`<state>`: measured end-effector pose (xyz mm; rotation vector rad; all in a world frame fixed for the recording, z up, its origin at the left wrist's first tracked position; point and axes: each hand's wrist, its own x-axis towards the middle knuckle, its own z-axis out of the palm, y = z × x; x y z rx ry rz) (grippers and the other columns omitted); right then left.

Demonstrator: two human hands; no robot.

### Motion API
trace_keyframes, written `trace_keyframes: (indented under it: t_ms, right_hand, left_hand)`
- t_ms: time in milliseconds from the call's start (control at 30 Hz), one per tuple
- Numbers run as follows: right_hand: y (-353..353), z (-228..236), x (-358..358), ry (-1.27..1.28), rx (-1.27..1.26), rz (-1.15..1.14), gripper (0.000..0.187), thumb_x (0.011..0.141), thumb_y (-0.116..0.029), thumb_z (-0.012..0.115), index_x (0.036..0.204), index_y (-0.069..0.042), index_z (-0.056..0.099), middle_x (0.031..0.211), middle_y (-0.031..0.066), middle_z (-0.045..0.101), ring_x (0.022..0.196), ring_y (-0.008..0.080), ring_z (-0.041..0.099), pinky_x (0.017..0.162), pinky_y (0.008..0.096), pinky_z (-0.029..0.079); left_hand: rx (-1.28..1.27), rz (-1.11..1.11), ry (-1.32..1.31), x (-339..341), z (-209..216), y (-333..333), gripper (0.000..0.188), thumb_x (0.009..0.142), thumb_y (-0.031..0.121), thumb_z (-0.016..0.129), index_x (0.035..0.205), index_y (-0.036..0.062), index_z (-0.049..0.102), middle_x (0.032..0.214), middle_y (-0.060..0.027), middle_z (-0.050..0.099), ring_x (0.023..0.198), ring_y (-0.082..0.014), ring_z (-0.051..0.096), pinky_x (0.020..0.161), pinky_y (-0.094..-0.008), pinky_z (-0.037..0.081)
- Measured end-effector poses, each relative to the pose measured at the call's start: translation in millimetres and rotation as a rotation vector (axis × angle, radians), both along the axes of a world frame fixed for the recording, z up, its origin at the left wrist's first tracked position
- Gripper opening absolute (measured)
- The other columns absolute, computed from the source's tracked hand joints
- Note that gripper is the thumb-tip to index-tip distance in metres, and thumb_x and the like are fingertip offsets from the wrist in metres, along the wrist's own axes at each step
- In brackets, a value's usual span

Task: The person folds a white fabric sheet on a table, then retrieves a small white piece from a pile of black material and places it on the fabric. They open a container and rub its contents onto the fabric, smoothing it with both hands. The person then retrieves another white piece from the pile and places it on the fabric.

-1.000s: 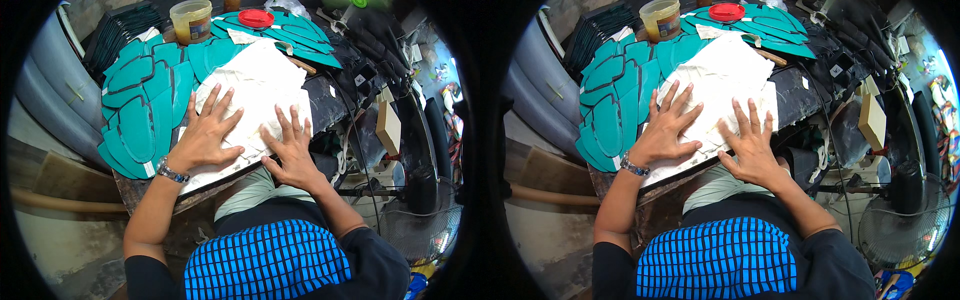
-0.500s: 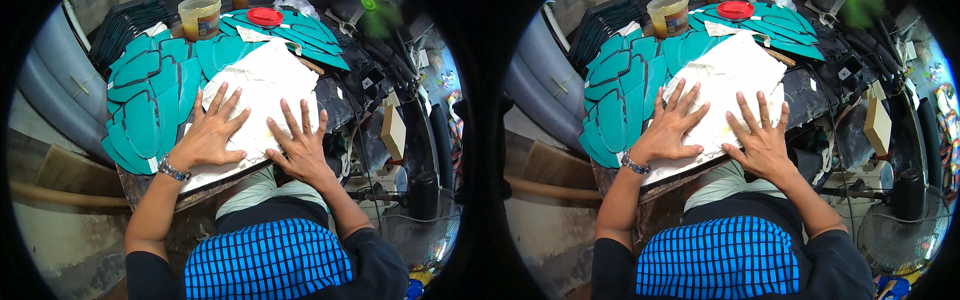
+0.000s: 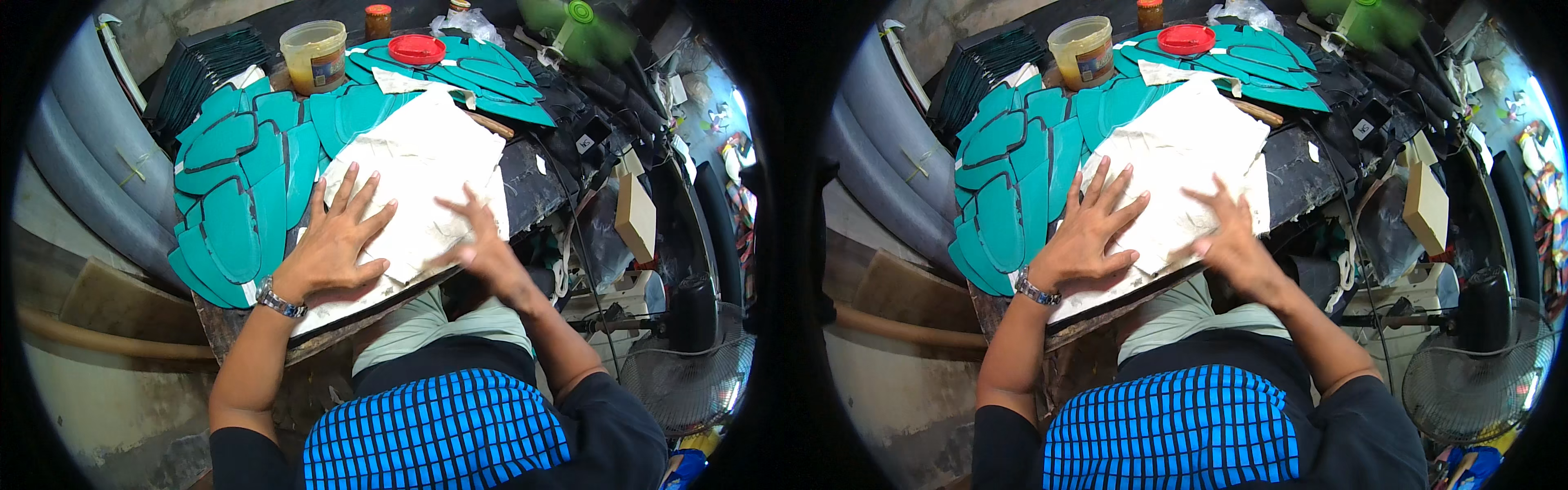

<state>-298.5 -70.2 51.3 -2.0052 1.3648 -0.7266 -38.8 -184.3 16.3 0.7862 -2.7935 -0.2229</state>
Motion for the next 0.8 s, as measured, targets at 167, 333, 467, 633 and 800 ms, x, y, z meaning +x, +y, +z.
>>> trace_keyframes:
  t_ms: [167,333,467,633,800]
  right_hand:
    - [-32,-18,-36,0.362,-0.129,-0.457,0.057,0.105,-0.044,0.024,0.138,-0.011,0.057,0.164,0.0134,0.014,0.152,0.0362,-0.006,0.116,0.0595,-0.01]
    - [-46,-26,-31,0.938,-0.239,-0.5,0.061,0.104,-0.045,0.025,0.143,-0.003,0.048,0.165,0.0133,0.012,0.152,0.0368,-0.004,0.113,0.067,-0.007]
    - [-18,-14,5,0.965,-0.375,-0.287,0.067,0.102,-0.05,0.03,0.136,0.003,0.053,0.164,0.0137,0.016,0.152,0.0353,0.004,0.113,0.0679,-0.007]
    - [-16,-14,-6,0.887,-0.331,-0.338,0.062,0.102,-0.048,0.033,0.132,0.001,0.058,0.163,0.0139,0.018,0.152,0.0358,0.002,0.111,0.0711,-0.006]
    - [-52,-28,-50,1.023,-0.349,-0.432,0.06,0.104,-0.05,0.025,0.14,-0.012,0.054,0.165,0.0103,0.013,0.152,0.0343,-0.006,0.112,0.0684,-0.011]
  left_hand:
    - [-0.017,-0.002,0.043,-1,4,2,0.08,0.074,0.057,0.064,0.145,0.0223,0.05,0.162,-0.0165,0.021,0.151,-0.0395,0.004,0.119,-0.0598,-0.003]
    - [0.017,0.005,0.06,-1,6,3,0.083,0.068,0.056,0.068,0.142,0.0203,0.053,0.161,-0.016,0.024,0.151,-0.0388,0.004,0.119,-0.0594,-0.003]
    - [0.043,-0.003,0.067,0,9,3,0.085,0.065,0.054,0.07,0.141,0.0181,0.053,0.161,-0.0158,0.024,0.152,-0.0379,0.004,0.119,-0.0589,-0.004]
    - [0.054,-0.009,0.05,0,11,4,0.087,0.064,0.053,0.072,0.141,0.0171,0.053,0.161,-0.0158,0.024,0.152,-0.0372,0.003,0.119,-0.059,-0.006]
    - [0.06,-0.008,0.037,2,11,5,0.088,0.064,0.052,0.073,0.142,0.0173,0.051,0.162,-0.016,0.022,0.152,-0.0367,0.001,0.119,-0.0595,-0.007]
